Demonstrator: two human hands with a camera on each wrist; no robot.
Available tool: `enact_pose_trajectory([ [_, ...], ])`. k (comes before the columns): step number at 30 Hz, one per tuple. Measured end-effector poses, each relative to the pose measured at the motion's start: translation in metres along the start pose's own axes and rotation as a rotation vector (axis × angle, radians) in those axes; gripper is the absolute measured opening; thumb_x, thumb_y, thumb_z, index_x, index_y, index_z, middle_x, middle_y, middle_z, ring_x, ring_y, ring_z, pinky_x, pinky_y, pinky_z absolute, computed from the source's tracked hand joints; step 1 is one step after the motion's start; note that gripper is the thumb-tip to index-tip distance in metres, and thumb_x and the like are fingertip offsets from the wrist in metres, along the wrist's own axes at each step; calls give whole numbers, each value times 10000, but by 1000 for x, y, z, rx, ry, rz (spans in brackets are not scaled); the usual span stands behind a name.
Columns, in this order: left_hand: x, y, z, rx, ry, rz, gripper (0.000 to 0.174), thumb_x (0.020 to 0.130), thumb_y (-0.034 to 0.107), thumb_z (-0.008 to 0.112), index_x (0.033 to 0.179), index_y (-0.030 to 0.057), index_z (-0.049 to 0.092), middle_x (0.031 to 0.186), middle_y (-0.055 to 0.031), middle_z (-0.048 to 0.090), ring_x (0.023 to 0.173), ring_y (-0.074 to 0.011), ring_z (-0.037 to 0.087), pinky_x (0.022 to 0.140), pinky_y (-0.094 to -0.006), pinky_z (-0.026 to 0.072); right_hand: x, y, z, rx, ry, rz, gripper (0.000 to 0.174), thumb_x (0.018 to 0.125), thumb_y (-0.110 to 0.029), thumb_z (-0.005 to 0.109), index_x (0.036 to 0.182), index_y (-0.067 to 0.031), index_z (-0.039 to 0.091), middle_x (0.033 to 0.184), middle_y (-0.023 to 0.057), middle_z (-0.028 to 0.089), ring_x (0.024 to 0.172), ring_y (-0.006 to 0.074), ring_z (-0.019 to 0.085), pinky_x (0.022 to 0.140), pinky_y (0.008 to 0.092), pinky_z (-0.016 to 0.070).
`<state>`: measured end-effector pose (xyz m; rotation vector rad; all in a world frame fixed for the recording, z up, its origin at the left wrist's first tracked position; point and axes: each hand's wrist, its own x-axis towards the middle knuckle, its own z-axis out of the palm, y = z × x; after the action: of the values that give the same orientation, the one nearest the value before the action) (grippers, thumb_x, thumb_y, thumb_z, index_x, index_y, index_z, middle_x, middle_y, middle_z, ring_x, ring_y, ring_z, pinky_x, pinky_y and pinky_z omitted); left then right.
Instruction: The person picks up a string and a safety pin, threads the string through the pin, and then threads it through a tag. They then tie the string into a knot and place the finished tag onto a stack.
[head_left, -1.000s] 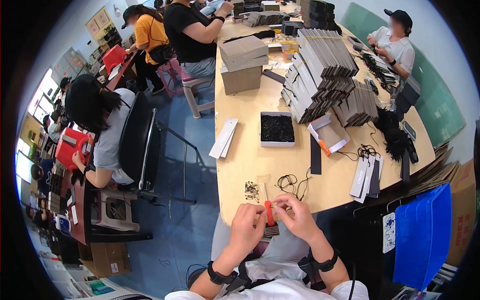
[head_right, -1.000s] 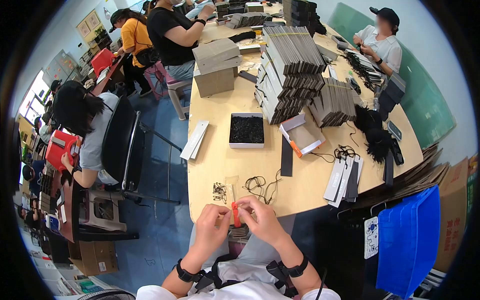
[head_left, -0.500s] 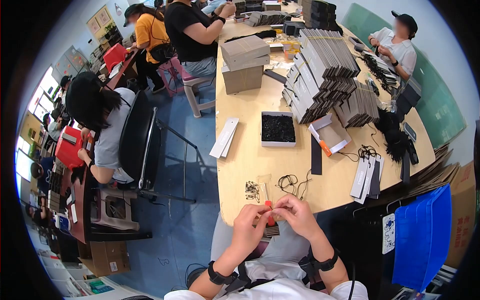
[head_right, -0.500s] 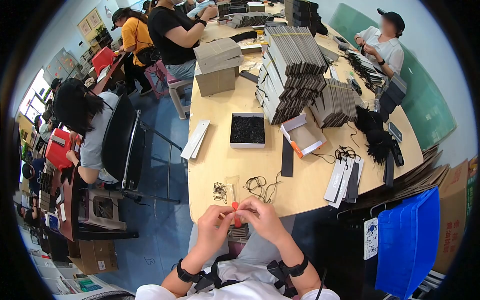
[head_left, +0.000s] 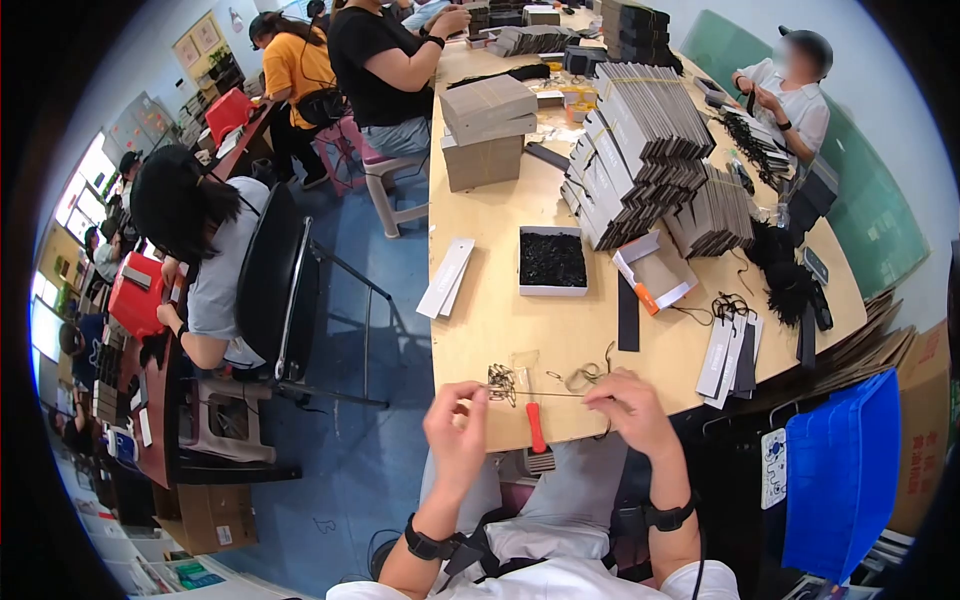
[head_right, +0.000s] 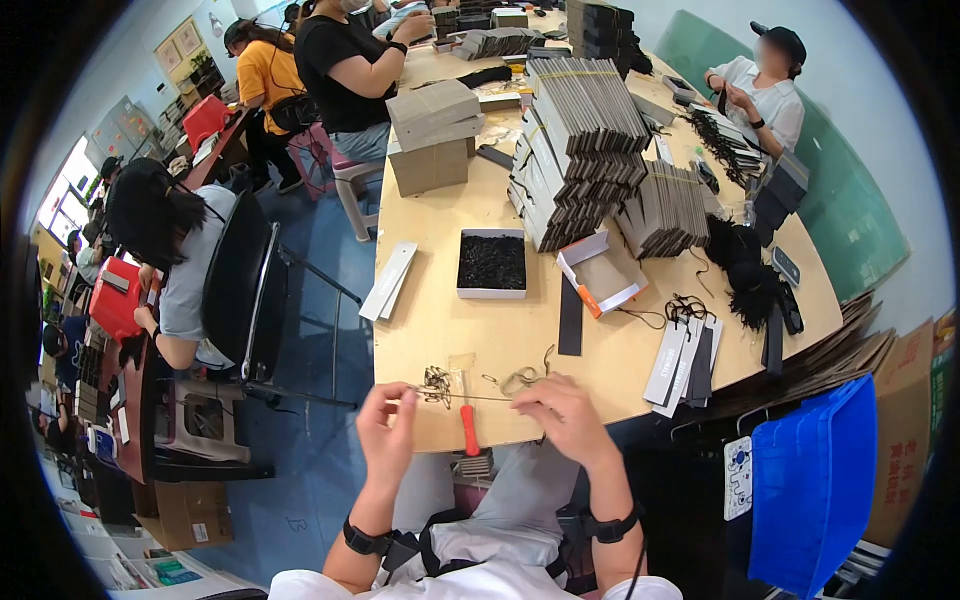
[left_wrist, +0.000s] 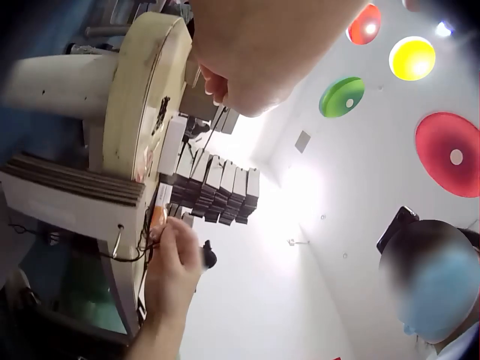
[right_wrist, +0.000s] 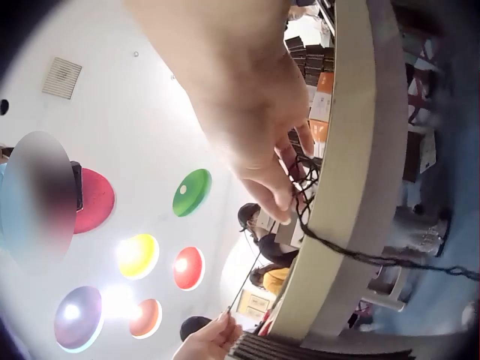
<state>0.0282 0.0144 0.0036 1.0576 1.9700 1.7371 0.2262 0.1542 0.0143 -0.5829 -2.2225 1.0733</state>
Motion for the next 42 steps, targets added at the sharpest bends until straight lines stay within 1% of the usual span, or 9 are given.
enact_pose_trajectory([
  [2,7,-4,-9,35,116,-42,85,871,80,618,871,-5,633,813,-58,622,742,-126,578,619,-253,429,-2,4,-10,-57,0,1,87,744,-24,669,823,-57,683,750,50,650,738,235,554,791,328,412],
  [5,9,-7,-14,15,170,-33,97,881,86,610,871,-9,628,834,-55,611,754,-123,571,621,-247,424,-6,15,-19,-494,103,-63,211,729,-11,647,926,-57,708,822,49,679,858,216,565,873,358,378],
  [12,8,-1,-16,2,232,-5,82,883,70,601,880,-12,614,856,-61,593,763,-120,561,638,-246,432,6,2,-16,-458,321,-73,289,784,11,614,1056,-57,685,851,75,680,980,225,582,894,370,384],
  [17,6,4,-13,47,224,60,67,877,61,602,870,-4,613,847,-69,595,762,-144,569,661,-254,447,13,8,-10,-402,450,62,235,859,14,582,1084,6,649,1055,147,648,940,272,613,798,347,484],
  [23,2,5,-9,52,150,61,84,900,80,597,889,-3,604,879,-35,587,793,-96,539,708,-235,426,30,13,-13,-378,561,30,255,857,-4,578,1106,-4,630,955,135,662,869,296,624,756,373,496],
  [25,2,7,-6,48,149,66,46,862,55,610,856,10,609,828,-71,611,773,-178,576,674,-288,455,34,8,-15,-422,565,57,244,855,-10,584,1094,-8,634,946,132,663,847,292,623,739,372,496],
  [33,-4,7,1,70,110,73,66,855,67,626,859,3,608,826,-85,616,768,-201,580,687,-305,451,26,16,-38,-538,567,159,185,876,-14,573,1046,-6,647,944,137,638,786,269,613,707,354,481],
  [35,-5,8,4,78,86,80,72,851,71,634,858,3,609,826,-90,618,767,-209,584,690,-310,453,28,15,-43,-613,614,59,172,829,-27,627,994,-36,675,802,107,644,766,260,611,668,357,487],
  [42,-6,8,7,87,73,125,62,859,50,619,866,-11,609,848,-75,612,766,-147,565,682,-261,442,24,12,-49,-717,613,42,132,773,-46,683,903,-25,686,789,98,651,742,257,604,641,342,477],
])
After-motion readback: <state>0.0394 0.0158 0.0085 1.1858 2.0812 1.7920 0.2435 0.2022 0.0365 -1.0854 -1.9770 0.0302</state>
